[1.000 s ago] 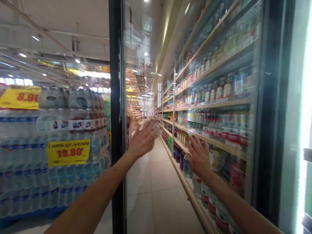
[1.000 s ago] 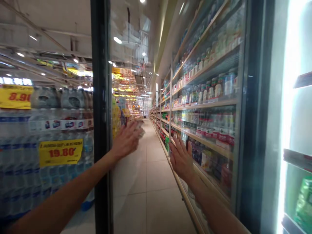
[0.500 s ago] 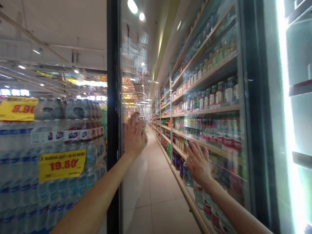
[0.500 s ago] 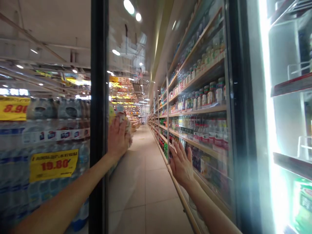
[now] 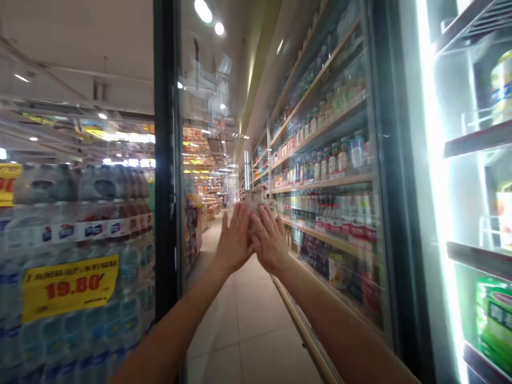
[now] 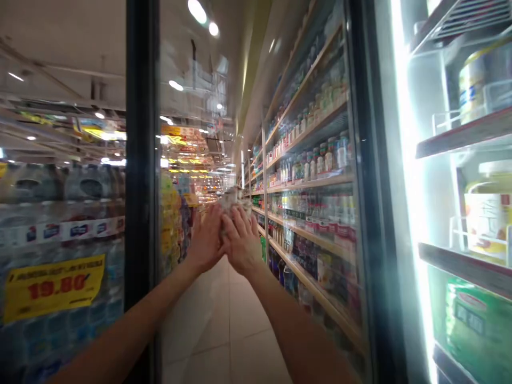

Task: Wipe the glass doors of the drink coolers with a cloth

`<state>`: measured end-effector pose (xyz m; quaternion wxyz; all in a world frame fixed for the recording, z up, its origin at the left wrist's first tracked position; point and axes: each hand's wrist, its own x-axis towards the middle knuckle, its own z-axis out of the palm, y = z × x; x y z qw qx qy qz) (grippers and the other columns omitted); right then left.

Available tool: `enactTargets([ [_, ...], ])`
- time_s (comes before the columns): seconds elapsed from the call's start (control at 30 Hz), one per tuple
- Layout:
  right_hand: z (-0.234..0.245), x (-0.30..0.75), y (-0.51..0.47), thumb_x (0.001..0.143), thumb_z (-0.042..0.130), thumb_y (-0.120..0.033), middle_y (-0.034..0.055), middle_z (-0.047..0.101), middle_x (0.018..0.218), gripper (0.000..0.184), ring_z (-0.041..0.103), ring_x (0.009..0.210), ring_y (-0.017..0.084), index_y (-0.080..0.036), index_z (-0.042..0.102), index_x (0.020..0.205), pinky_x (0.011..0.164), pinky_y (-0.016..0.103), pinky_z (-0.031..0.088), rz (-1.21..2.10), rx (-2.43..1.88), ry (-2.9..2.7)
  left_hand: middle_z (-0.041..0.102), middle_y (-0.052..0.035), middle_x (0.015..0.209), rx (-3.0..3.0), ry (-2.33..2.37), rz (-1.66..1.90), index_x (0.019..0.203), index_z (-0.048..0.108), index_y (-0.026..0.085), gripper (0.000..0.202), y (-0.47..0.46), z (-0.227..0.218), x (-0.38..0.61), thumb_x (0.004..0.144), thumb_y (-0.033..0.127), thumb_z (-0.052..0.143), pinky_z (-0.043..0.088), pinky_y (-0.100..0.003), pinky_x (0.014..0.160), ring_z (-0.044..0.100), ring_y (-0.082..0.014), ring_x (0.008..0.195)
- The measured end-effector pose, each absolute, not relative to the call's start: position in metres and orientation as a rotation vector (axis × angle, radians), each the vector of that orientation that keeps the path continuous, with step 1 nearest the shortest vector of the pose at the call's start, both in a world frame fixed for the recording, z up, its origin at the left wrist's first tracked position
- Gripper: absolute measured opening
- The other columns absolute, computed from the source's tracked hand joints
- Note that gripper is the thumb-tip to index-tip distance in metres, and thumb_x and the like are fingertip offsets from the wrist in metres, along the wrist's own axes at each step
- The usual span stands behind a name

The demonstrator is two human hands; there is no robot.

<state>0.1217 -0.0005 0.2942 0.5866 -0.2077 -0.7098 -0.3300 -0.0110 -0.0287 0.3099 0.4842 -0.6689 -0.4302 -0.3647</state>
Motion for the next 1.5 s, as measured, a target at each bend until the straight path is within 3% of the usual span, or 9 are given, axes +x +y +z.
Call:
enactTargets([
  [0.17, 0.327, 0.106, 0.002, 0.087, 0.042, -0.029, 0.0081, 0.041, 0.14, 0.045, 0.025, 0.134, 0.024, -0.024, 0.043, 0.131, 0.11, 0.052, 0.014, -0.821, -0.674, -1.625, 0.025, -0.016, 0.147, -1.45, -1.178, -0.931, 0.144, 0.014, 0.015, 0.064, -0.042, 0.286, -0.05, 0.09, 0.044, 0.033, 0.007, -0.052, 0.111, 0.014, -0.0255, 0.139],
  [0.33, 0.314, 0.203, 0.029, 0.086, 0.039, -0.021, 0.0078, 0.039, 0.142, 0.042, 0.028, 0.134, 0.023, -0.025, 0.048, 0.127, 0.109, 0.053, 0.015, -0.916, -0.854, -1.494, 0.024, -0.0151, 0.147, -1.402, -1.224, -0.964, 0.142, 0.02, 0.016, 0.061, -0.037, 0.279, -0.037, 0.09, 0.041, 0.036, 0.009, -0.053, 0.11, 0.014, -0.0262, 0.138],
  [0.5, 0.287, 0.297, 0.058, 0.086, 0.035, -0.026, 0.017, 0.035, 0.143, 0.05, 0.028, 0.134, 0.033, -0.016, 0.039, 0.135, 0.103, 0.063, 0.019, -0.703, -1.079, -1.054, 0.026, -0.0169, 0.146, -1.36, -1.237, -0.967, 0.142, 0.021, 0.014, 0.06, -0.035, 0.277, -0.03, 0.089, 0.035, 0.039, 0.01, -0.054, 0.11, 0.015, -0.0271, 0.138],
  [0.67, 0.285, 0.2, 0.037, 0.087, 0.037, -0.025, 0.0114, 0.037, 0.143, 0.048, 0.019, 0.138, 0.027, -0.023, 0.039, 0.135, 0.107, 0.055, 0.019, -0.865, -0.822, -1.405, 0.025, -0.0165, 0.146, -1.354, -1.222, -0.975, 0.142, 0.02, 0.015, 0.06, -0.034, 0.276, -0.034, 0.09, 0.036, 0.038, 0.014, -0.054, 0.109, 0.016, -0.0271, 0.138],
  [0.8, 0.282, 0.181, 0.027, 0.086, 0.042, -0.023, 0.0049, 0.043, 0.14, 0.041, 0.026, 0.135, 0.022, -0.03, 0.05, 0.125, 0.11, 0.051, 0.013, -1.004, -0.742, -1.591, 0.026, -0.0162, 0.146, -1.362, -1.191, -0.974, 0.142, 0.022, 0.015, 0.059, -0.036, 0.276, -0.036, 0.09, 0.038, 0.037, 0.015, -0.053, 0.11, 0.017, -0.0265, 0.138],
  [0.97, 0.276, 0.279, 0.052, 0.087, 0.035, -0.028, 0.0164, 0.035, 0.143, 0.049, 0.027, 0.134, 0.032, -0.02, 0.04, 0.135, 0.101, 0.064, 0.02, -0.714, -1.068, -1.185, 0.029, -0.0161, 0.145, -1.357, -1.225, -1.02, 0.141, 0.025, 0.014, 0.058, -0.035, 0.274, -0.029, 0.088, 0.034, 0.04, 0.011, -0.053, 0.111, 0.017, -0.0265, 0.138],
  [1.07, 0.273, 0.263, 0.05, 0.087, 0.034, -0.028, 0.0207, 0.032, 0.143, 0.051, 0.022, 0.135, 0.035, -0.014, 0.038, 0.137, 0.1, 0.065, 0.022, -0.653, -1.09, -1.098, 0.028, -0.0168, 0.145, -1.35, -1.223, -1.024, 0.14, 0.026, 0.014, 0.057, -0.033, 0.274, -0.029, 0.089, 0.033, 0.04, 0.011, -0.053, 0.11, 0.016, -0.0268, 0.138],
  [1.3, 0.251, 0.188, 0.028, 0.083, 0.042, -0.02, 0.0053, 0.045, 0.138, 0.048, 0.029, 0.134, 0.023, -0.03, 0.046, 0.13, 0.109, 0.051, 0.015, -1.003, -0.736, -1.626, 0.031, -0.0163, 0.144, -1.337, -1.19, -0.981, 0.142, 0.021, 0.016, 0.059, -0.036, 0.269, -0.035, 0.09, 0.036, 0.039, 0.018, -0.051, 0.109, 0.017, -0.0257, 0.138],
  [1.5, 0.291, 0.289, 0.063, 0.087, 0.033, -0.028, 0.0196, 0.03, 0.144, 0.053, 0.025, 0.134, 0.037, -0.016, 0.035, 0.138, 0.098, 0.067, 0.021, -0.604, -1.098, -0.994, 0.031, -0.0158, 0.144, -1.338, -1.211, -1.011, 0.142, 0.022, 0.016, 0.057, -0.034, 0.265, -0.03, 0.089, 0.031, 0.039, 0.014, -0.054, 0.11, 0.016, -0.0261, 0.138],
])
